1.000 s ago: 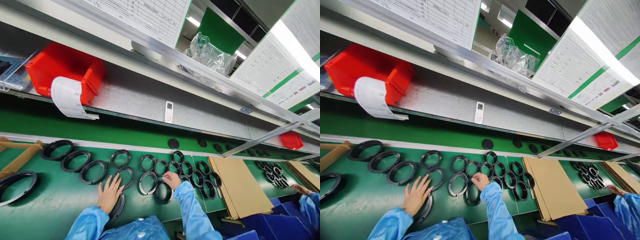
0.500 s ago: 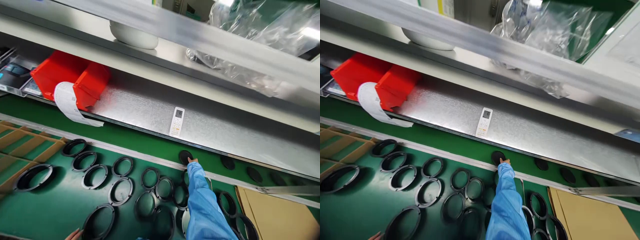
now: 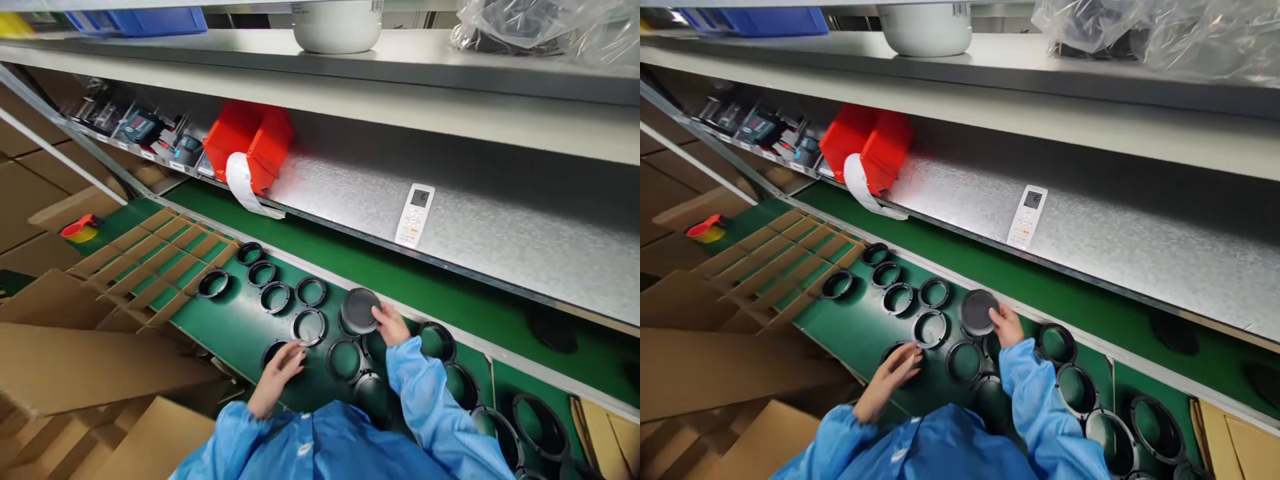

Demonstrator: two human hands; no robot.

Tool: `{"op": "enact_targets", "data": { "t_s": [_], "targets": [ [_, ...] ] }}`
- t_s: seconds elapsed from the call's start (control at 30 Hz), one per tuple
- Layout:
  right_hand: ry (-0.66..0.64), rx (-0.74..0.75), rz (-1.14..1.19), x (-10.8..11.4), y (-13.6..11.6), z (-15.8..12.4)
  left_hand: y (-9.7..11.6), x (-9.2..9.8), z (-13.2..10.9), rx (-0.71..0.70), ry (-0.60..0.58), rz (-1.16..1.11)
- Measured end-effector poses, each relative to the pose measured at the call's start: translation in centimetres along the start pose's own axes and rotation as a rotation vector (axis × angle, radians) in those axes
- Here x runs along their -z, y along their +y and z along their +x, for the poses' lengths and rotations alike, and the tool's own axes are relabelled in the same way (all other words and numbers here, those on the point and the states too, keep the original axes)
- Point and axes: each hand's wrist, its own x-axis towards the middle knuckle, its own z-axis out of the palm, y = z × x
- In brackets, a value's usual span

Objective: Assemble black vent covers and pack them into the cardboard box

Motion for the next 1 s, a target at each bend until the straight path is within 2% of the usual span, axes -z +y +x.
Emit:
{"op": "enact_targets", "data": {
  "t_s": [0.1,0.13,0.2,0.3,0.37,0.43,0.53,0.63,0.73,0.87,1.0],
  "targets": [
    [-0.237,-0.040,0.099,-6.3,3.9,-7.4,1.7,-1.5,0.3,0.149,-0.245,-0.519],
    [-0.275,-0.025,0.103,-7.8,4.8,-9.4,2.0,-1.5,0.2,0.173,-0.290,-0.639],
    [-0.259,0.094,-0.006,-9.9,5.8,-12.4,2.1,-0.9,-0.3,0.192,-0.318,-0.784],
    [-0.193,0.437,-0.399,-11.0,5.4,-14.8,2.1,0.8,-1.7,0.202,-0.331,-0.857],
    [-0.225,0.634,-0.647,-11.3,4.5,-15.7,2.1,1.9,-2.7,0.207,-0.340,-0.860],
    [-0.258,0.750,-0.826,-11.8,3.7,-16.3,2.1,2.8,-3.7,0.209,-0.340,-0.850],
    [-0.282,0.810,-0.980,-12.9,3.3,-17.1,2.0,4.0,-4.8,0.202,-0.349,-0.808],
    [-0.347,0.804,-0.985,-14.2,3.7,-17.2,1.7,5.1,-5.5,0.197,-0.372,-0.730],
    [-0.438,0.732,-0.896,-15.2,3.9,-16.8,1.4,6.1,-5.9,0.212,-0.388,-0.706],
    [-0.523,0.518,-0.677,-15.9,3.3,-16.2,1.0,6.8,-6.3,0.247,-0.378,-0.756],
    [-0.506,0.336,-0.466,-15.9,3.1,-16.4,0.7,7.1,-6.8,0.220,-0.353,-0.783]
  ]
}}
